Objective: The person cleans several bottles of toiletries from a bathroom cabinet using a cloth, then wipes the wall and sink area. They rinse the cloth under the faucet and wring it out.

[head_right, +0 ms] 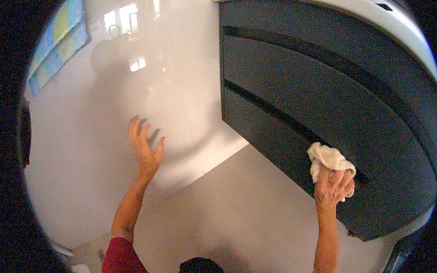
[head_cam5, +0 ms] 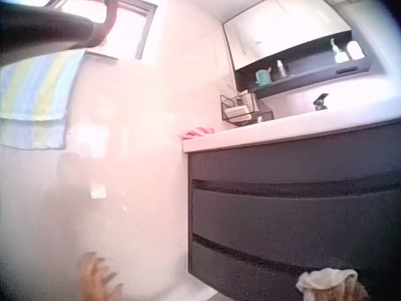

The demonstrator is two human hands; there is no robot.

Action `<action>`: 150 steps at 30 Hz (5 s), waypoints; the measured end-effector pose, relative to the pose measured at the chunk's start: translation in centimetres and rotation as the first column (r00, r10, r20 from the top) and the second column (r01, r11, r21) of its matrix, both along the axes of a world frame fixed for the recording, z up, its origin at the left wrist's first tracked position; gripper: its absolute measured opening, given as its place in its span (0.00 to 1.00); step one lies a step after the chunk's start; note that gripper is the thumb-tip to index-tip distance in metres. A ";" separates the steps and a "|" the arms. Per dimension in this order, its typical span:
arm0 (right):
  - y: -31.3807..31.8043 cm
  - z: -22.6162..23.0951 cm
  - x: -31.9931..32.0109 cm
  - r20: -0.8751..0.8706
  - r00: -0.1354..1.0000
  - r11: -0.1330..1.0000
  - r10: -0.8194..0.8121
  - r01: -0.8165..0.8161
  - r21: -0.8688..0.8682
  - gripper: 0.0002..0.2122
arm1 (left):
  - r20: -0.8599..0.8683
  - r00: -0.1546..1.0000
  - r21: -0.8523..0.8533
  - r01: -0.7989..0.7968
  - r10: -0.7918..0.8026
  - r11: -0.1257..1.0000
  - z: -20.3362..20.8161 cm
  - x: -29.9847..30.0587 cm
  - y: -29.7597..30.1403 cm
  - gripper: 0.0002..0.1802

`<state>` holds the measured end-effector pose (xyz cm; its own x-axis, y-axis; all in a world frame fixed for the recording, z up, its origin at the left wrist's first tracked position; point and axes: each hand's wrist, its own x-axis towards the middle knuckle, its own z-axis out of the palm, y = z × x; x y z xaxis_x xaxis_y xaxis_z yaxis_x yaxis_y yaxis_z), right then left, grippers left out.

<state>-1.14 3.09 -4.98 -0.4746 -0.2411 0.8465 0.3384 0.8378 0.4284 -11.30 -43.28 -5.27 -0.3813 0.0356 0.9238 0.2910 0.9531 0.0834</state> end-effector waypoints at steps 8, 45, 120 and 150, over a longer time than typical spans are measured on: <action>-6.2 -0.1 -1.6 0.230 0.953 0.968 0.196 -0.226 0.112 0.12 | -0.108 0.951 -0.178 -0.304 0.288 0.936 -0.5 -1.7 -8.1 0.37; -36.1 7.5 -15.3 -0.431 0.681 0.606 0.592 -0.729 -0.319 0.30 | -0.175 0.907 -0.346 -0.421 0.383 0.839 3.7 6.9 -19.7 0.38; -59.7 9.7 -6.0 -0.378 0.446 0.469 0.812 -0.882 -0.033 0.22 | -0.489 0.844 0.025 0.267 -0.222 0.963 -1.0 8.9 -27.2 0.22; -41.7 -5.9 -14.2 -0.523 0.840 -0.290 0.144 -0.470 -0.834 0.34 | -0.394 0.812 0.022 -0.459 0.430 0.888 1.4 9.5 -30.8 0.33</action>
<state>-15.35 -38.64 -10.84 -0.5158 0.8023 0.3005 -0.2258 0.2111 -0.9510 -1.77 -74.08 -3.87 0.0057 0.0181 0.9998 -0.1712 0.9851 -0.0169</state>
